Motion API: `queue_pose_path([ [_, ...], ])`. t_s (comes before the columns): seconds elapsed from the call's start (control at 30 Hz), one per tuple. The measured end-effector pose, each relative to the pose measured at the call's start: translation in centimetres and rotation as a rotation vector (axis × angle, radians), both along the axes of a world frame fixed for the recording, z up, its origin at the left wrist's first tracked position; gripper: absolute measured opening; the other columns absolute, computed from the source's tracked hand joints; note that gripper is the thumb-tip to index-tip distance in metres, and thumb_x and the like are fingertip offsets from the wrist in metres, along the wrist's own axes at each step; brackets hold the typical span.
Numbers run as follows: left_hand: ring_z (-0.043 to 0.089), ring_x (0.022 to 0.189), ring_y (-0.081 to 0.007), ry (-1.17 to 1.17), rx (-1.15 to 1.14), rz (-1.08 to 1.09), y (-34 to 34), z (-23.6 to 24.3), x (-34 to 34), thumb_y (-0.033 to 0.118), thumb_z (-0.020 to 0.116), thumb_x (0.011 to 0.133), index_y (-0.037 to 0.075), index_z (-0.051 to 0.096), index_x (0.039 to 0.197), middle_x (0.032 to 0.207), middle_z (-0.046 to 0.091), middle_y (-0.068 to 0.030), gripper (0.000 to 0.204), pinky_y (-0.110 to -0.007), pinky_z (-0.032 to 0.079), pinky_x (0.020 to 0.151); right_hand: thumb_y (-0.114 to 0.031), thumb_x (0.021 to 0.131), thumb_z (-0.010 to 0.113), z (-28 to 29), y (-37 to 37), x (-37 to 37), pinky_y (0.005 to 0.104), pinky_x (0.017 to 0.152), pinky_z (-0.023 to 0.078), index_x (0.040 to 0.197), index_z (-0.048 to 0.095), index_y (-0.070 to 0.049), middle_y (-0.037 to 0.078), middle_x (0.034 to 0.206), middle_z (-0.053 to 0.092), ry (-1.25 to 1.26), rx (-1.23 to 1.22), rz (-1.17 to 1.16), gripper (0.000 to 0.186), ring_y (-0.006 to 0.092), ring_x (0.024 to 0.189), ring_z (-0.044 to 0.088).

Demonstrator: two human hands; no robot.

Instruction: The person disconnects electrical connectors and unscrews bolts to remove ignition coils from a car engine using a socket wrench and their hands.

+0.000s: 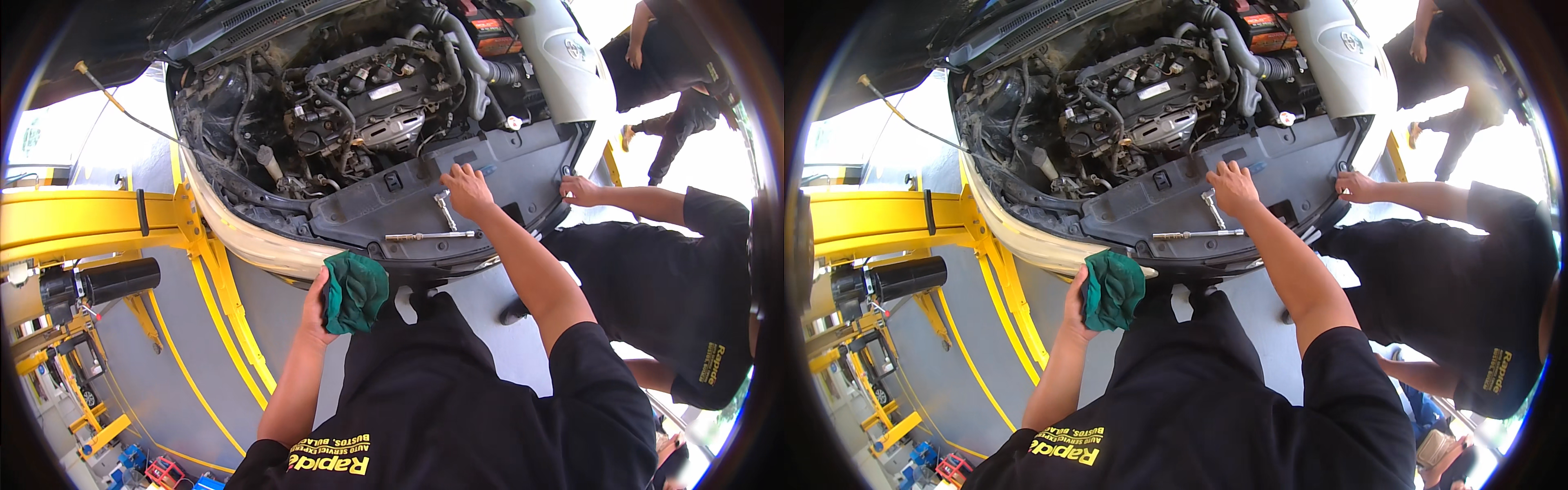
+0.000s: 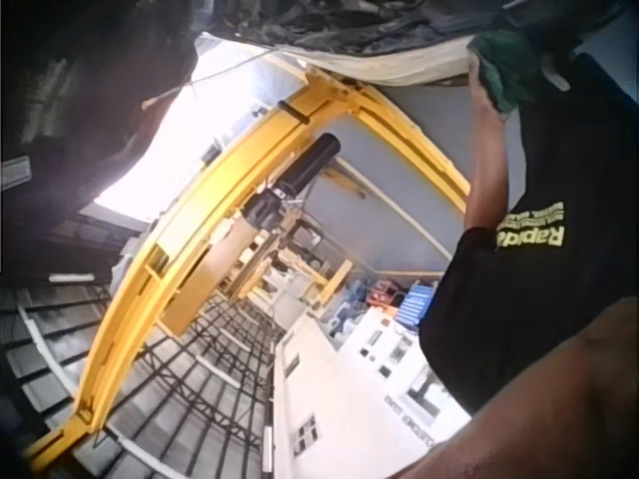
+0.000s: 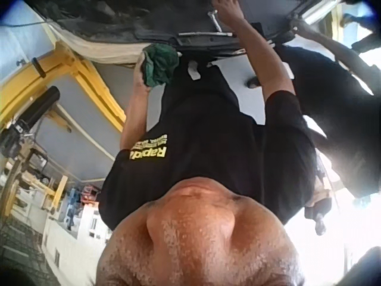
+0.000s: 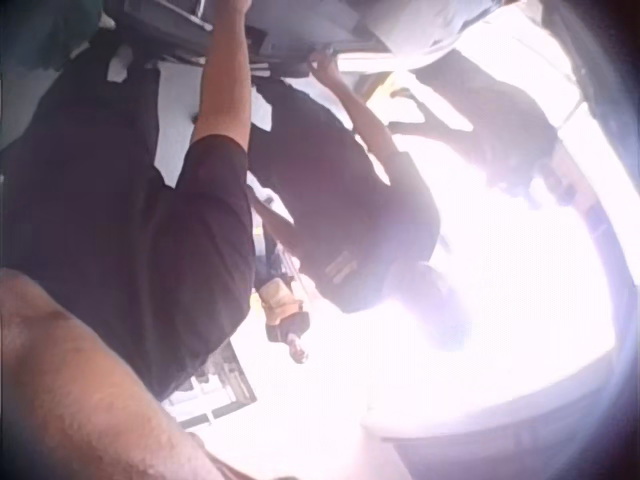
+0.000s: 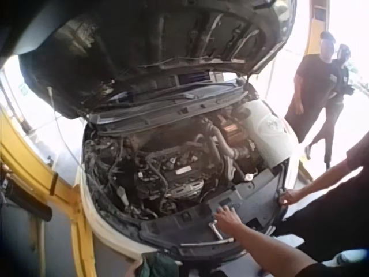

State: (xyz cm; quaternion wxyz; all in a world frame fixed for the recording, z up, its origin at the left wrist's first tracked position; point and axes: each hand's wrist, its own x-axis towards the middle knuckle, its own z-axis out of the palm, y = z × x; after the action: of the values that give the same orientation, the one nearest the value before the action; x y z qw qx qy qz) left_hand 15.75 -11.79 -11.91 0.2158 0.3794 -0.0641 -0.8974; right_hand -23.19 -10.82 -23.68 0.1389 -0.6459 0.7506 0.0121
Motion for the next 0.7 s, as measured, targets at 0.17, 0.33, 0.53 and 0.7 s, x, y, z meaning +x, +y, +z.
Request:
queue_pose_path([
  [0.17,0.063,0.126,-0.0331,0.037,0.035,0.09,0.3,0.1,0.5,0.047,0.06,0.102,0.005,0.057,0.143,0.138,0.065,-0.0152,0.058,-0.051,0.049,0.111,-0.011,0.09,0.061,-0.5,-1.3,0.9,0.044,0.096,0.045,0.117,0.068,-0.016,0.008,0.121,0.06,0.008,0.082,0.028,0.028,0.0286,0.122,0.054],
  [0.33,0.06,0.131,-0.0349,0.092,0.143,0.161,-1.9,-1.8,0.6,0.046,0.052,0.105,0.006,0.056,0.144,0.142,0.063,-0.0153,0.056,-0.053,0.044,0.116,-0.023,0.094,0.063,1.1,-6.4,2.9,0.0512,0.097,0.05,0.121,0.067,-0.013,0.014,0.119,0.071,-0.349,0.06,-0.122,0.029,0.0367,0.116,0.065],
  [0.53,0.058,0.133,-0.0357,0.146,0.119,0.057,-7.4,-5.7,-1.2,0.041,0.047,0.105,0.007,0.06,0.142,0.143,0.063,-0.015,0.052,-0.054,0.041,0.118,-0.033,0.094,0.067,2.8,-16.0,7.1,0.0494,0.095,0.054,0.124,0.066,-0.009,0.019,0.113,0.074,-0.589,-0.037,-0.311,0.038,0.0402,0.111,0.068],
  [0.7,0.06,0.132,-0.0353,0.118,0.174,0.033,-10.5,-5.0,0.0,0.039,0.052,0.104,0.009,0.061,0.141,0.142,0.064,-0.0141,0.049,-0.053,0.042,0.117,-0.031,0.093,0.067,2.5,-15.3,10.9,0.047,0.095,0.054,0.117,0.069,-0.009,0.017,0.109,0.074,-0.647,0.069,-0.341,0.033,0.0389,0.11,0.068],
])
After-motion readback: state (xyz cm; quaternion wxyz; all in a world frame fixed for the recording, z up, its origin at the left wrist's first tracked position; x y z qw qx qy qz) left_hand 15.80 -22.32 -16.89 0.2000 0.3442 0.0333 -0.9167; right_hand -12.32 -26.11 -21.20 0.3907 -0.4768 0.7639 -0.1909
